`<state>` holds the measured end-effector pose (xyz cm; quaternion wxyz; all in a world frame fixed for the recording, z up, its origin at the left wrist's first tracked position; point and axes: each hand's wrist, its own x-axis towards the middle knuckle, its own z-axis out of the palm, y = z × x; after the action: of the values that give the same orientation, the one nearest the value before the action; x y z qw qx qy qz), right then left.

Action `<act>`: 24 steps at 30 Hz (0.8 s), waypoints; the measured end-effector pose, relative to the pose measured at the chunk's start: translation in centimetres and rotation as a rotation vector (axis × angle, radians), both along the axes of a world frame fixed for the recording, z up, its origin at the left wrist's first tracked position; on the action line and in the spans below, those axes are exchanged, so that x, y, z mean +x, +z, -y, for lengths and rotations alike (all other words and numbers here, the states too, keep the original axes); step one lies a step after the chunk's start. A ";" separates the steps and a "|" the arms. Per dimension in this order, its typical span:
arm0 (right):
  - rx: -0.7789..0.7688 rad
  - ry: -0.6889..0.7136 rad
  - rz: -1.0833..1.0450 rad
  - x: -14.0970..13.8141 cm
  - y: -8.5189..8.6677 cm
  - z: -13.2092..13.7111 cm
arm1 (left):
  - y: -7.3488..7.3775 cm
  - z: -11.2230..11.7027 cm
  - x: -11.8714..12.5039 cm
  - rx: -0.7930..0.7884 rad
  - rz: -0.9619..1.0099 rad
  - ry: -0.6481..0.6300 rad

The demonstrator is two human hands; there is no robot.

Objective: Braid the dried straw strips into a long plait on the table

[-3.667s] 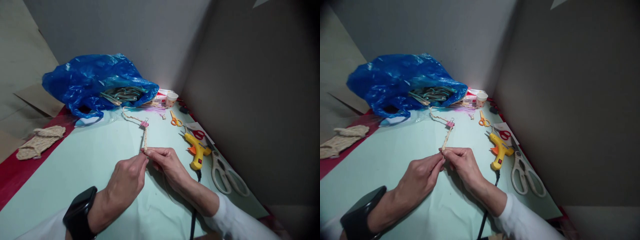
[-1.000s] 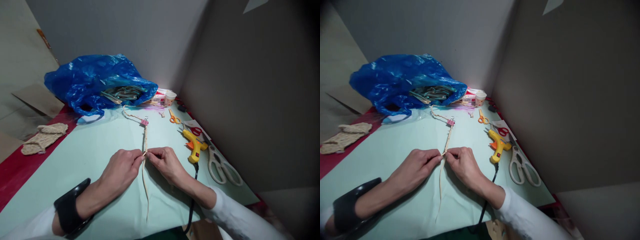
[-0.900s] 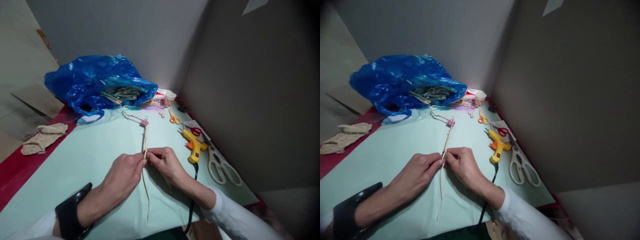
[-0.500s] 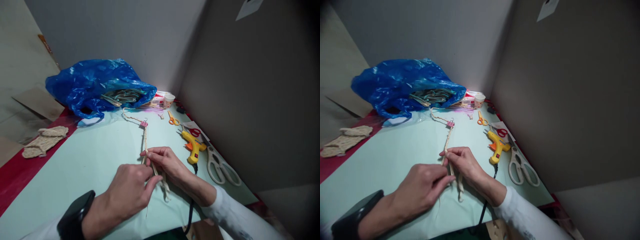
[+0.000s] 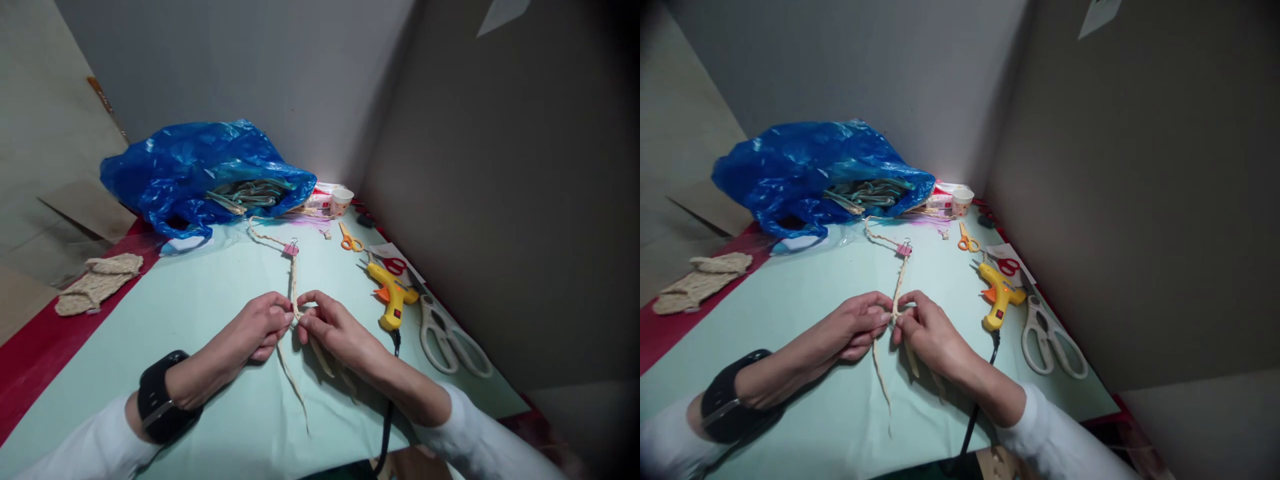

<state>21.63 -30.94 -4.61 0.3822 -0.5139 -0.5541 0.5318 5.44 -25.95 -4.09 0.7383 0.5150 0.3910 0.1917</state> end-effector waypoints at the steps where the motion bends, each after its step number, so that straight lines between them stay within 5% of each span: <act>1: 0.016 -0.020 0.049 0.0 -0.1 0.0 | 0.0 0.1 0.0 0.005 -0.013 0.022; 10: 0.165 0.055 0.307 0.4 0.3 0.3 | 0.1 0.2 0.5 0.047 -0.074 0.091; 14: 0.294 0.023 0.672 0.3 1.0 0.8 | 0.3 0.2 0.7 0.135 -0.144 0.080; 19: 0.596 -0.097 1.108 -0.4 -0.1 1.3 | 0.0 0.3 0.9 0.185 -0.202 0.093; 24: 0.865 -0.155 1.270 -1.1 -1.1 1.6 | -0.3 0.5 0.8 0.197 -0.218 0.078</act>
<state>20.51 -32.56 -5.70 0.1938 -0.5629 -0.7880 -0.1572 6.29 -26.50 -4.38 0.6292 0.5874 0.4679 0.2005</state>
